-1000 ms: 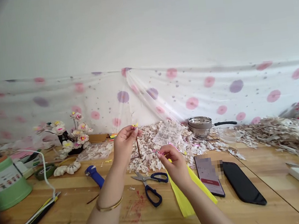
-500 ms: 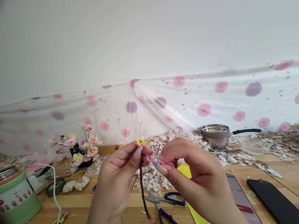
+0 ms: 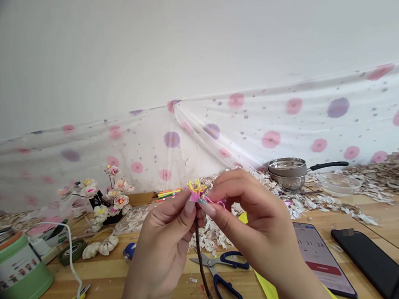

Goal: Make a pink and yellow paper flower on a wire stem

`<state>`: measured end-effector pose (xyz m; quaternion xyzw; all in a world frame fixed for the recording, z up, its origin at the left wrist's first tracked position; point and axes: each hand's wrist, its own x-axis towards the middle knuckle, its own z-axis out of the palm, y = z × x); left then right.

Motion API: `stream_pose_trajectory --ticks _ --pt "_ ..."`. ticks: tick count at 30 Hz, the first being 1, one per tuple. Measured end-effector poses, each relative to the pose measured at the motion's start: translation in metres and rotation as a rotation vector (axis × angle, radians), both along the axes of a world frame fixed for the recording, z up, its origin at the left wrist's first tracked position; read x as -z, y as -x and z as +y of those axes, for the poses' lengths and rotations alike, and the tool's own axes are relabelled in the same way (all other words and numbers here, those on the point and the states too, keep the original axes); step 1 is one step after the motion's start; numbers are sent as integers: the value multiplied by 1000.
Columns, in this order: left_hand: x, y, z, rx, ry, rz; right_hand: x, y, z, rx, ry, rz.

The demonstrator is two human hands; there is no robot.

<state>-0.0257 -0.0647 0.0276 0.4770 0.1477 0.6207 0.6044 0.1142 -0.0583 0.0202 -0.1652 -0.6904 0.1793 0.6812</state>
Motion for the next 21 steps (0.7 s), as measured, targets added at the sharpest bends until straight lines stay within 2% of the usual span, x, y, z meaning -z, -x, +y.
stream_pose_trajectory --ticks 10,21 --pt "3 -4 -2 -15 -52 72 -1 -2 1 -35 66 52" --pt "2 -8 -7 -55 -52 64 -3 0 1 -21 24 66"
